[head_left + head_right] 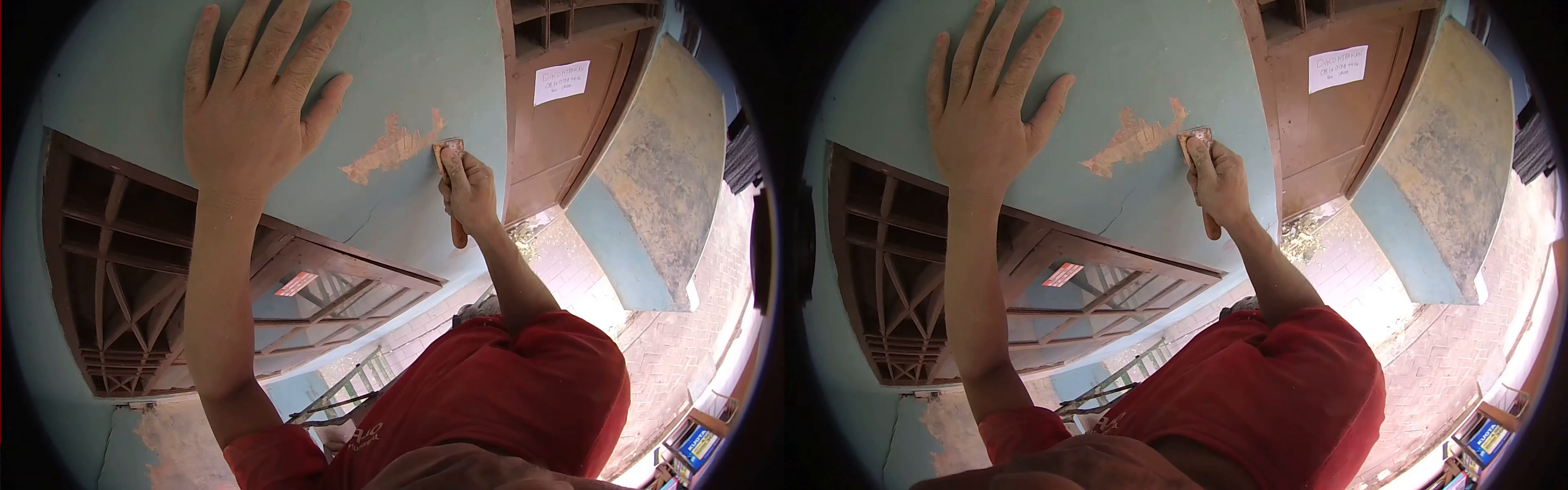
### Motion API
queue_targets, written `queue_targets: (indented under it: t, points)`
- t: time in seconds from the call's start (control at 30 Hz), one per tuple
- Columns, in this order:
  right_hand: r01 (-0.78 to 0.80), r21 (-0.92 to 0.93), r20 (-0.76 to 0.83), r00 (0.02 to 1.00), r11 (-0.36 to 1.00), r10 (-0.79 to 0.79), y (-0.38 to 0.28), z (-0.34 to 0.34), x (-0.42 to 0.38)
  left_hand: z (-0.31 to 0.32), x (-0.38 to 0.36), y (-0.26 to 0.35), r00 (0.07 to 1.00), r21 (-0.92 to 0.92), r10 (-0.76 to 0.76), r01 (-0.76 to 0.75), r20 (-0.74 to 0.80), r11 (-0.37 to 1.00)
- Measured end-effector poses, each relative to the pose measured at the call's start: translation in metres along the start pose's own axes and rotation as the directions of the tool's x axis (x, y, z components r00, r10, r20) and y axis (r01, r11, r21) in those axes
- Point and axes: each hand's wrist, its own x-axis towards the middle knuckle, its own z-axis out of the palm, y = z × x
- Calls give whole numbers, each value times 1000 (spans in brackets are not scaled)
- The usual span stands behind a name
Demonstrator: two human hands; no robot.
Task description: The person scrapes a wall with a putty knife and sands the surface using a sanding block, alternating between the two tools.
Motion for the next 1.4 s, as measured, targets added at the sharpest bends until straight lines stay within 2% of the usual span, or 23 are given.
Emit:
queue_targets:
  t: [0.1, 0.23, 0.37, 0.43, 0.5, 0.53, 0.67, 0.83, 0.93, 1.03, 1.13, 1.23, 1.3, 1.4]
  points:
    - [1, 71, -31, 1000, 998, 1, -24, 4, 9, 3, 0, -1, 1000, -29, -13, 13, -1, 1000]
    - [118, 91, -28, 993, 989, -116, -49, 8, 24, 1, 1, -3, 1000, 4, 3, -3, -20, 1000]
    - [10, -25, -5, 1000, 1000, -11, 4, 5, -2, 2, 1, -2, 1000, -22, -6, 6, -15, 1000]
    - [-33, -13, -9, 999, 999, 33, -18, 3, -2, 0, 0, 0, 1000, -30, -6, 6, -9, 1000]
    - [-89, -35, 42, 995, 995, 91, -32, -1, 5, -6, 1, 0, 997, -29, -21, 24, 80, 999]
    - [-64, 5, 62, 996, 998, 64, -33, -1, 4, -4, 3, 0, 997, -28, -26, 28, 75, 999]
    - [8, -47, 22, 1000, 999, -7, -10, 7, 1, 1, -1, 2, 999, -72, -31, 30, -17, 997]
    - [-27, -24, 27, 999, 999, 27, -47, 10, 6, -1, 0, 2, 1000, -55, -22, 22, -3, 998]
    - [-31, -39, 25, 999, 999, 32, -18, 5, 0, -4, 1, 4, 998, -73, -56, 58, 29, 996]
    - [-28, -5, 8, 1000, 1000, 28, -22, 10, 3, 4, 1, 0, 995, -87, -47, 40, -83, 995]
    - [-46, 3, 18, 999, 999, 46, -46, 9, 7, 0, -2, 2, 999, -122, -44, 42, -10, 992]
    - [-8, -44, 32, 999, 999, 9, -36, 7, 8, 0, -3, 2, 999, -38, -22, 23, 35, 999]
    - [-57, -34, 35, 998, 998, 58, -24, 8, 1, 2, -1, 2, 999, -113, -47, 44, -22, 993]
    - [-46, -18, 29, 998, 999, 46, -29, 14, -2, 6, -1, 3, 996, -119, -59, 50, -71, 992]
